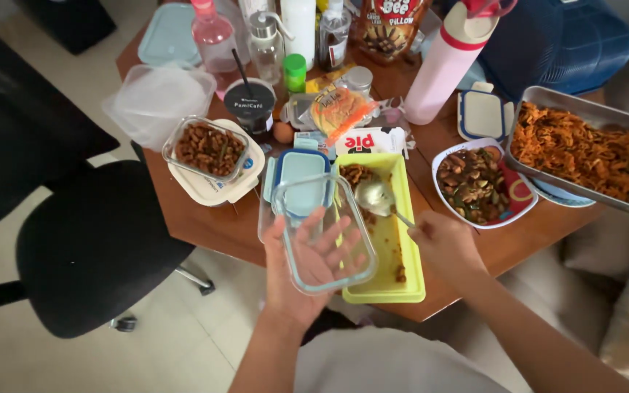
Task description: Packing various cooked dishes into plastic meal prep containers using a spoon.
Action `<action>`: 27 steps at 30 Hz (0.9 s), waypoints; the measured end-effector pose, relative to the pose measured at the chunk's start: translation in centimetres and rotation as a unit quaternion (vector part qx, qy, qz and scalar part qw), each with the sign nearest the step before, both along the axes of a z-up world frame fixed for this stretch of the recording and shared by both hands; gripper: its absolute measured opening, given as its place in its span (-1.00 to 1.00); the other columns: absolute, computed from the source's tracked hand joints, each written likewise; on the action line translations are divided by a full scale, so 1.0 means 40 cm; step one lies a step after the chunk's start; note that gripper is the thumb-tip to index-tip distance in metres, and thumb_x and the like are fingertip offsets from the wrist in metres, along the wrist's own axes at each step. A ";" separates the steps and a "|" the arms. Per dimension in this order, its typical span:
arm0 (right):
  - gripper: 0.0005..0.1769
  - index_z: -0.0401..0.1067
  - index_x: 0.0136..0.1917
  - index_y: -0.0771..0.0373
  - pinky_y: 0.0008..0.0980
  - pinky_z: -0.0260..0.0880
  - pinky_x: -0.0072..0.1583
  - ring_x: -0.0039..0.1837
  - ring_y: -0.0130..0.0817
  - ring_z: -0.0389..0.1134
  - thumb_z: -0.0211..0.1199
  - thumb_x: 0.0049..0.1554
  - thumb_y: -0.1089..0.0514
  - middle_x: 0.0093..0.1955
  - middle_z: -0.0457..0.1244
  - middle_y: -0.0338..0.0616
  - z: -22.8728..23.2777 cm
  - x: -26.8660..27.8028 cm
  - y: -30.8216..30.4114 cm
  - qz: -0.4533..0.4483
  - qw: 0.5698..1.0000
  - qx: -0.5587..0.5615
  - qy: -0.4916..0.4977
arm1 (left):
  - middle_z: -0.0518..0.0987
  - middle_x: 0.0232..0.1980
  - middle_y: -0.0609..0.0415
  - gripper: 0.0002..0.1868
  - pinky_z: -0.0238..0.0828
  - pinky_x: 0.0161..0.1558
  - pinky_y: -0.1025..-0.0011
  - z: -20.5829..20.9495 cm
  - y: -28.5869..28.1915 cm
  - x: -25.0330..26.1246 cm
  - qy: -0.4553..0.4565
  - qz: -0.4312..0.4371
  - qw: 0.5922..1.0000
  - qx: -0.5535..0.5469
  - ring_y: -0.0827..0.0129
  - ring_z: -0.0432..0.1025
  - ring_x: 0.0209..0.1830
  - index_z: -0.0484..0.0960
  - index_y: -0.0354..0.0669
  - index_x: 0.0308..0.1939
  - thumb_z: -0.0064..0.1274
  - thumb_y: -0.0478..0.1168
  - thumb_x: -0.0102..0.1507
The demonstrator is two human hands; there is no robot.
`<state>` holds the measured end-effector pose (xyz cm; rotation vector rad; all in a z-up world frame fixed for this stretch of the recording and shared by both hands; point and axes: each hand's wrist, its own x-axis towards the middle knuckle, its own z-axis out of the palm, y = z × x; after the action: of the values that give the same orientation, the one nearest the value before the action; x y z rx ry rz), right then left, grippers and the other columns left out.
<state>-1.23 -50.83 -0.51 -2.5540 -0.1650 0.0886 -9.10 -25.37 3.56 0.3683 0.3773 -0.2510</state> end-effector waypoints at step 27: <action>-0.83 0.51 -0.02 0.27 0.01 0.53 -0.03 -0.02 0.09 0.49 0.12 0.16 0.27 -0.12 0.41 0.11 0.026 0.121 -0.374 -0.121 0.910 -0.396 0.027 | 0.45 0.28 -0.12 0.05 0.37 0.16 -0.12 -0.069 -0.167 0.307 0.058 -0.224 0.972 0.042 -0.01 0.44 0.20 0.16 0.03 0.53 -0.12 0.52 0.11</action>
<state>3.60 -65.78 0.53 -3.3508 0.2731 0.1557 3.16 -32.06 0.82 0.5230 0.4173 -0.7010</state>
